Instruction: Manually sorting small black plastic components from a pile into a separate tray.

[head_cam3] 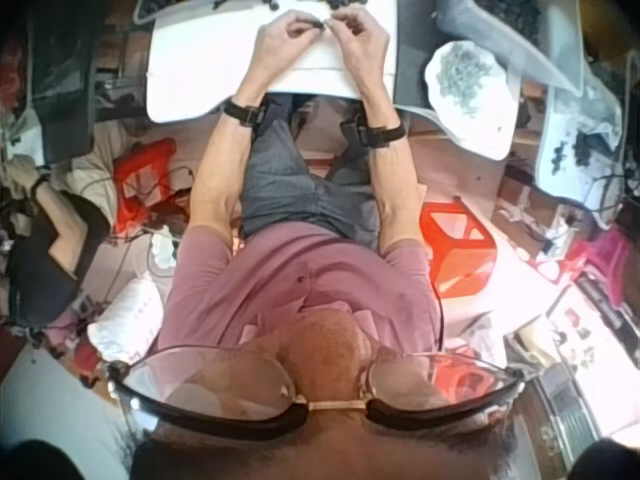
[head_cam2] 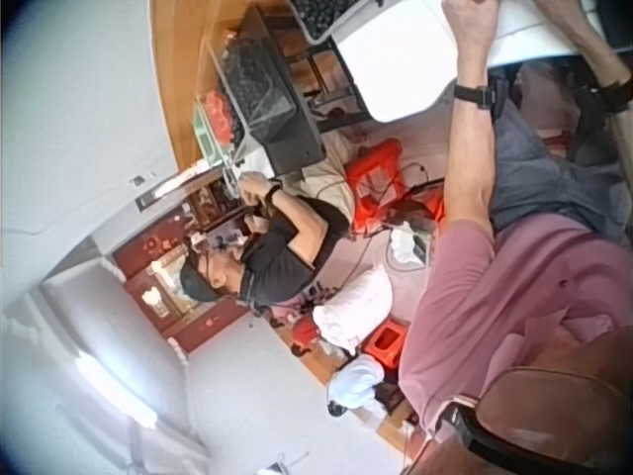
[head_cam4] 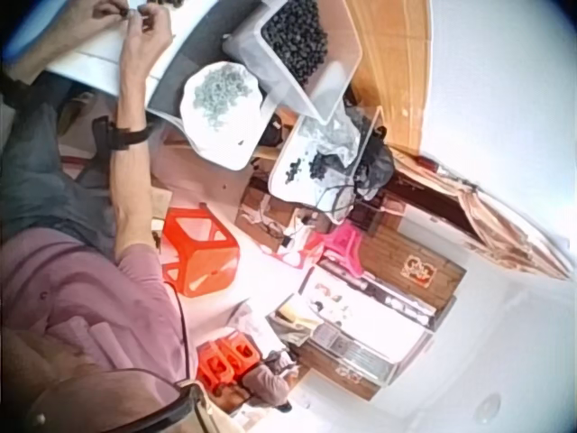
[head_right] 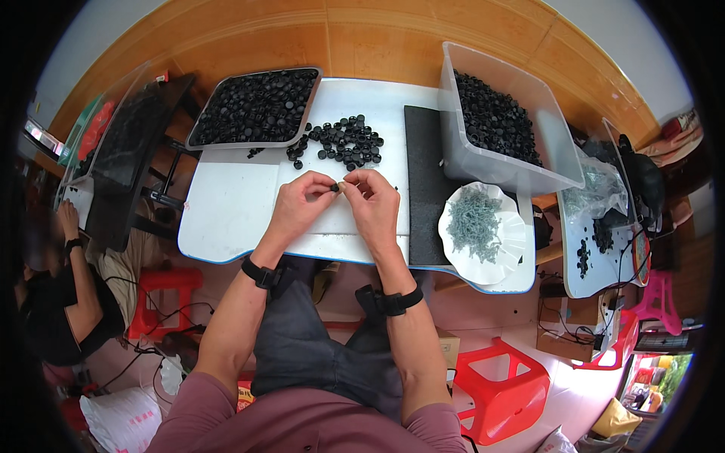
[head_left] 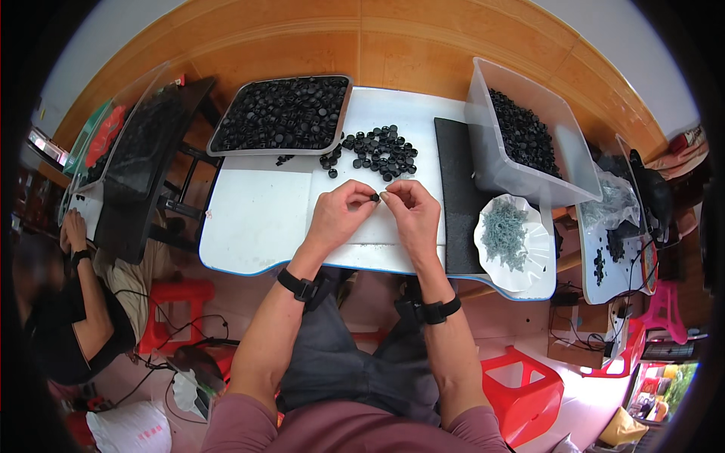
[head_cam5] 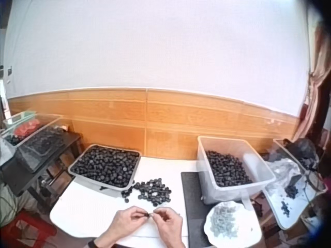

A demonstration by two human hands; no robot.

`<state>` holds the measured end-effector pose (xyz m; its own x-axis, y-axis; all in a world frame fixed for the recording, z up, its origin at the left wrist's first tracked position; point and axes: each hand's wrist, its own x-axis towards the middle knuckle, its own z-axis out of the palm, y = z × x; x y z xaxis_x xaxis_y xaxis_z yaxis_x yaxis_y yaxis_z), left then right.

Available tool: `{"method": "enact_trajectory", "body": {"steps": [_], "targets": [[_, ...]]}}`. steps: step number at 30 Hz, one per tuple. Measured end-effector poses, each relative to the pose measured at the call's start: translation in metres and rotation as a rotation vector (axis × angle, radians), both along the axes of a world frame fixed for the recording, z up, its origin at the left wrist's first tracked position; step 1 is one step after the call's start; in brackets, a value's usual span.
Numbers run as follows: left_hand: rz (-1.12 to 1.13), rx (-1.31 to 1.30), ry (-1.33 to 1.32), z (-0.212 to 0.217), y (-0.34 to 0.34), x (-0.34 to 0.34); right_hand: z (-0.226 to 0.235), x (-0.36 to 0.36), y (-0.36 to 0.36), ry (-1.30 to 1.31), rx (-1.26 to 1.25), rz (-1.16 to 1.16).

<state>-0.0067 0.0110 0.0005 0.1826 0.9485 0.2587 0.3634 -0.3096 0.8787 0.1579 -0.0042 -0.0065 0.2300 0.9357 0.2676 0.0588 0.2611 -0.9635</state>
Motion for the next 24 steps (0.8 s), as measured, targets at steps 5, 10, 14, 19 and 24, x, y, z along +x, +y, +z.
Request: {"method": "enact_trajectory", "body": {"steps": [5,10,14,19,24], "targets": [[-0.018,-0.056,-0.018,0.0020,-0.0025,-0.0012,0.0028,0.0008,-0.0011,-0.108,-0.080,0.041],[-0.015,-0.032,-0.075,-0.0029,0.0000,-0.0022,0.0027,-0.0005,-0.0012,-0.069,-0.102,0.040],[-0.010,-0.056,-0.079,-0.0016,-0.0002,-0.0031,0.0019,0.0009,-0.0020,-0.045,-0.126,0.043],[-0.021,-0.074,-0.085,-0.0009,-0.0006,-0.0034,0.0008,0.0007,-0.0020,-0.028,-0.133,0.039],[-0.040,-0.059,-0.098,-0.0014,-0.0004,-0.0024,-0.0026,0.0017,-0.0003,-0.046,-0.099,0.028]]}}
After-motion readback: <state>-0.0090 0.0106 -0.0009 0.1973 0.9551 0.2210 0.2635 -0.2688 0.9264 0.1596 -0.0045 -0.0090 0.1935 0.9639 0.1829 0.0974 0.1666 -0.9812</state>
